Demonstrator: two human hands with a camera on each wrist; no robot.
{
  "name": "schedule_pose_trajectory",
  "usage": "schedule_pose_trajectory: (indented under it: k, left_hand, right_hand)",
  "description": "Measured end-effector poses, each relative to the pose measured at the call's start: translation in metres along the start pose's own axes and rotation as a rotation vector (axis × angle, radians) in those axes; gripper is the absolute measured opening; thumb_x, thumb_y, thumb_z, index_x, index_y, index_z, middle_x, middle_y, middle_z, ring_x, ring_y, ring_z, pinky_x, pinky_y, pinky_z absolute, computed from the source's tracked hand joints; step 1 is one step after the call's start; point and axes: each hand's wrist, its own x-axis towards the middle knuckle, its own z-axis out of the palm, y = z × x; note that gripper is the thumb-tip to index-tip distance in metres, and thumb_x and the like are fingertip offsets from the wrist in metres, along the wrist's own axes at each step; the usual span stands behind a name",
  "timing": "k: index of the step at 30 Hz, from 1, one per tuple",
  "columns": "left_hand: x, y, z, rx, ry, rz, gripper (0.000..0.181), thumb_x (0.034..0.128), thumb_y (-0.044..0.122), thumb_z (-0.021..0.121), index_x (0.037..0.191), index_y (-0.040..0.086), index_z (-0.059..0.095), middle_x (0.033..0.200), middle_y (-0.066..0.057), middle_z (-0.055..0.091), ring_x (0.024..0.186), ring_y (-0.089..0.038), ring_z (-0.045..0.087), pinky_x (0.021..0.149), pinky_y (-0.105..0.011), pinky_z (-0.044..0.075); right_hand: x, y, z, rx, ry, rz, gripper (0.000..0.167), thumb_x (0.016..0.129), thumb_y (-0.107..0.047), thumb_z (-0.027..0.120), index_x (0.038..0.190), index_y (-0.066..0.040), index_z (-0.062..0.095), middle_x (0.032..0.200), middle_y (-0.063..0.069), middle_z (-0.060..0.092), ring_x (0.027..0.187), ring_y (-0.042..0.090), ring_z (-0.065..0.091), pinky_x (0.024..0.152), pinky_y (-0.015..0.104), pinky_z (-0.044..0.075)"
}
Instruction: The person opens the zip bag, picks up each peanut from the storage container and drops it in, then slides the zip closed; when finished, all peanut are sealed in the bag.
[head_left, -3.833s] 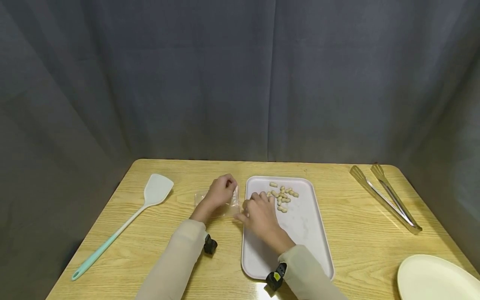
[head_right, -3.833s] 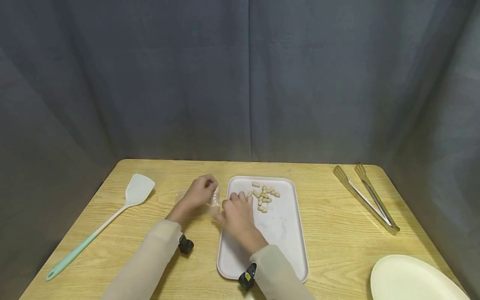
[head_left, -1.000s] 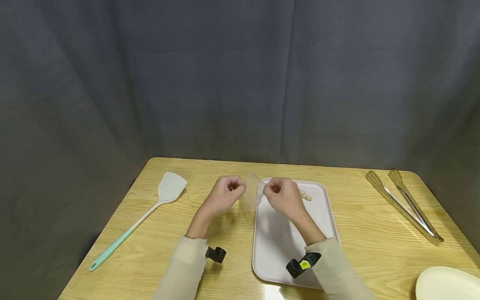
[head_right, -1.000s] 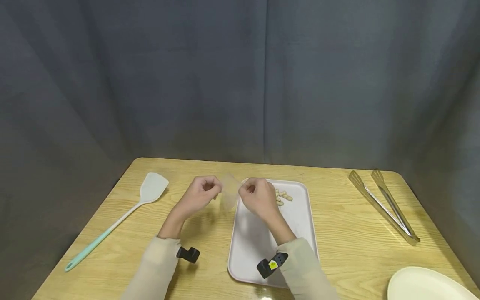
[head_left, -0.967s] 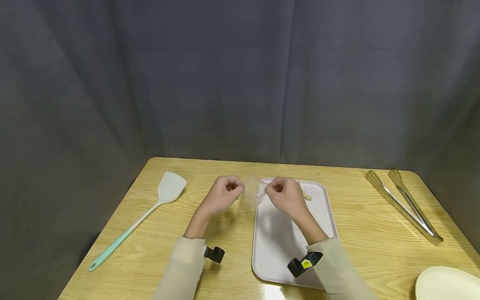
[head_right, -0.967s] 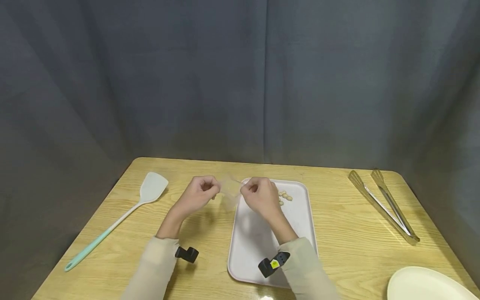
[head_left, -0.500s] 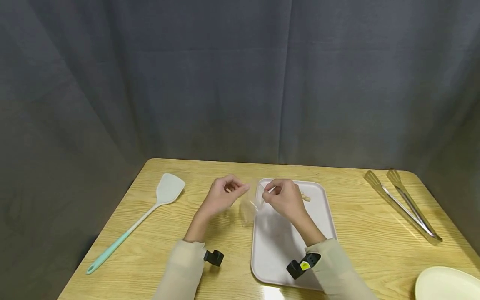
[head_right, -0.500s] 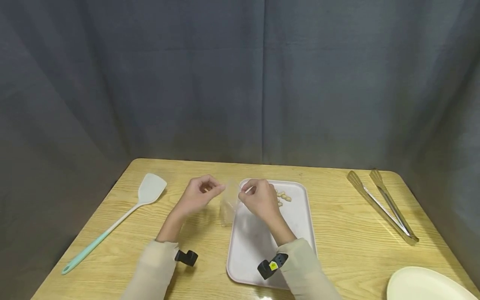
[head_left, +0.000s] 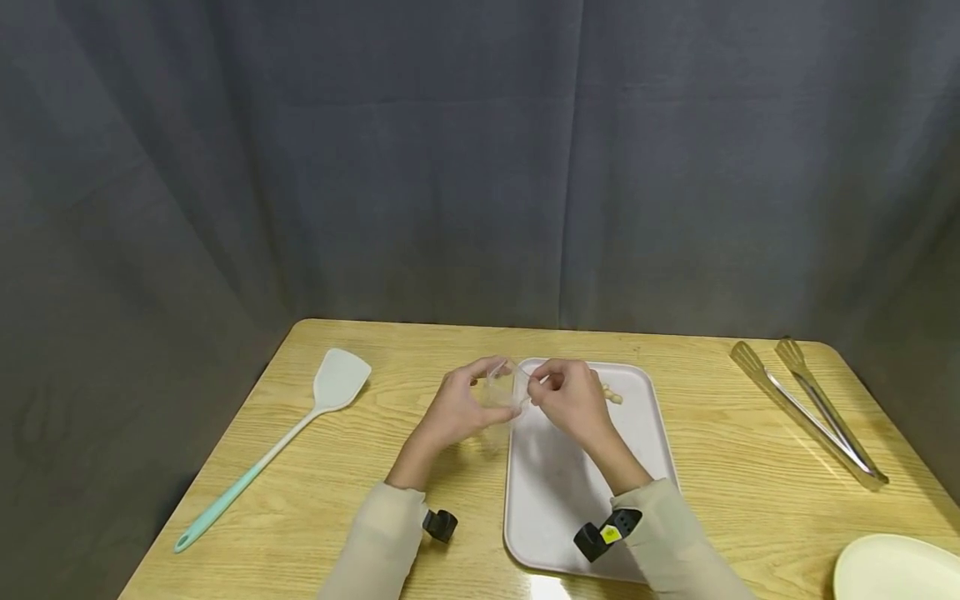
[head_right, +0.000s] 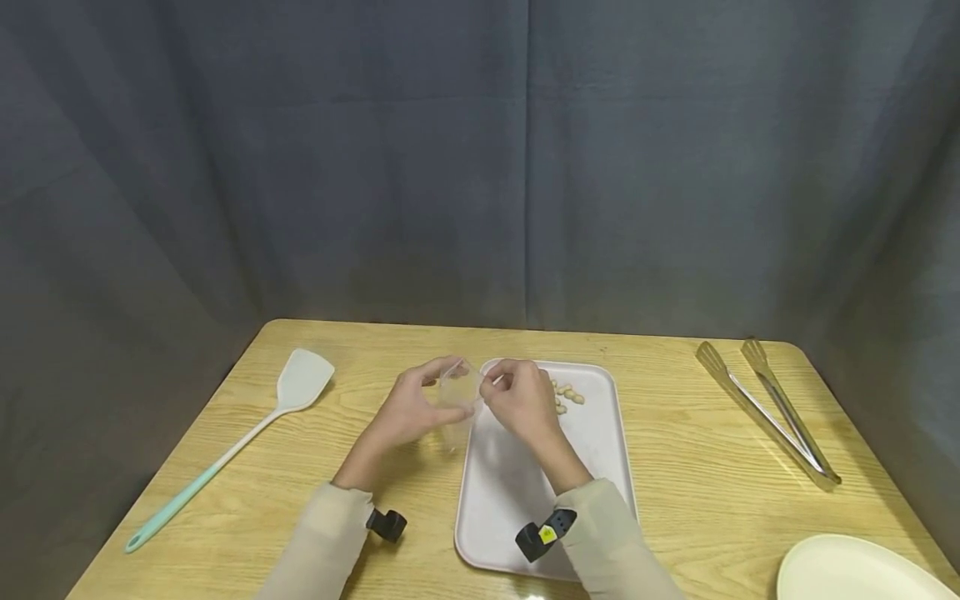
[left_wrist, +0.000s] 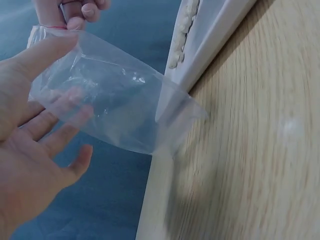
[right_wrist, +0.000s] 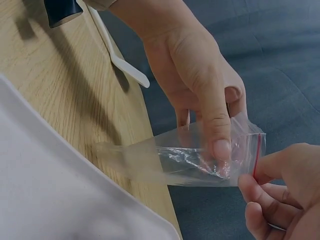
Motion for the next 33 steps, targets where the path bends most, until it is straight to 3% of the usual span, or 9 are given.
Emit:
schedule_pose_trajectory:
  k: [4,8,11,15,20,24,29,33]
  left_hand:
    - [0.001,-0.002,-0.002,-0.035,-0.010,0.020,0.066,0.0794,0.019,0.085,0.137,0.005,0.057,0.123,-0.007,0.067,0.114,-0.026,0.060,0.098,-0.045,0.044]
    - [0.001,-0.003,-0.003,-0.032,-0.009,0.030,0.064,0.0793,0.019,0.085,0.137,0.007,0.059,0.121,-0.003,0.068,0.111,-0.025,0.061,0.095,-0.043,0.046]
    - [0.001,-0.003,-0.004,-0.033,0.002,0.031,0.062,0.0788,0.020,0.085,0.135,0.010,0.061,0.118,0.000,0.069,0.109,-0.024,0.062,0.095,-0.043,0.047]
    - [0.001,-0.004,-0.004,-0.050,0.001,0.030,0.061,0.0788,0.018,0.085,0.135,0.011,0.061,0.119,-0.005,0.069,0.111,-0.029,0.062,0.095,-0.044,0.046]
    - [0.000,-0.006,-0.006,-0.041,0.009,0.011,0.063,0.0793,0.018,0.085,0.137,0.010,0.060,0.120,-0.006,0.069,0.111,-0.026,0.061,0.095,-0.044,0.046]
    - [0.000,-0.006,-0.008,-0.030,0.005,0.010,0.065,0.0799,0.018,0.084,0.138,0.008,0.058,0.121,-0.007,0.069,0.112,-0.022,0.060,0.096,-0.043,0.046]
    - [-0.001,-0.006,-0.009,-0.030,-0.005,0.012,0.063,0.0812,0.017,0.083,0.138,0.008,0.058,0.123,-0.009,0.068,0.113,-0.020,0.059,0.096,-0.044,0.045]
    - [-0.001,-0.007,-0.009,-0.037,-0.002,0.013,0.063,0.0818,0.017,0.082,0.139,0.008,0.058,0.123,-0.010,0.068,0.113,-0.020,0.059,0.096,-0.045,0.045]
  right_hand:
    - [0.000,0.001,0.001,-0.002,-0.003,-0.002,0.007,0.081,-0.005,0.065,0.080,-0.006,0.072,0.055,-0.004,0.060,0.049,0.013,0.049,0.047,0.027,0.037]
    - [0.000,-0.001,-0.002,-0.007,-0.018,-0.015,0.007,0.083,-0.006,0.066,0.082,-0.006,0.073,0.059,-0.002,0.060,0.053,0.015,0.050,0.049,0.029,0.038]
    - [0.001,-0.001,-0.010,-0.011,-0.035,-0.027,0.009,0.088,-0.007,0.067,0.087,-0.004,0.075,0.067,0.001,0.064,0.061,0.018,0.055,0.054,0.031,0.043]
    - [0.003,0.006,-0.027,-0.061,-0.070,-0.034,0.011,0.093,-0.009,0.066,0.095,-0.004,0.075,0.077,0.003,0.067,0.071,0.021,0.059,0.062,0.035,0.047]
    - [0.003,0.028,-0.043,-0.269,-0.131,-0.082,0.005,0.088,-0.006,0.070,0.089,-0.003,0.075,0.077,0.003,0.067,0.070,0.019,0.060,0.063,0.037,0.046]
    - [-0.002,0.054,-0.043,-0.419,-0.195,-0.088,0.002,0.083,-0.005,0.072,0.084,-0.004,0.074,0.077,0.002,0.067,0.069,0.019,0.059,0.062,0.038,0.048]
    - [-0.010,0.080,-0.035,-0.460,-0.235,-0.073,0.004,0.080,0.000,0.074,0.081,-0.004,0.074,0.075,0.001,0.066,0.068,0.016,0.057,0.062,0.036,0.048]
    - [-0.014,0.087,-0.032,-0.436,-0.213,-0.083,0.008,0.079,0.004,0.073,0.081,-0.003,0.074,0.075,0.002,0.066,0.067,0.015,0.056,0.062,0.034,0.048]
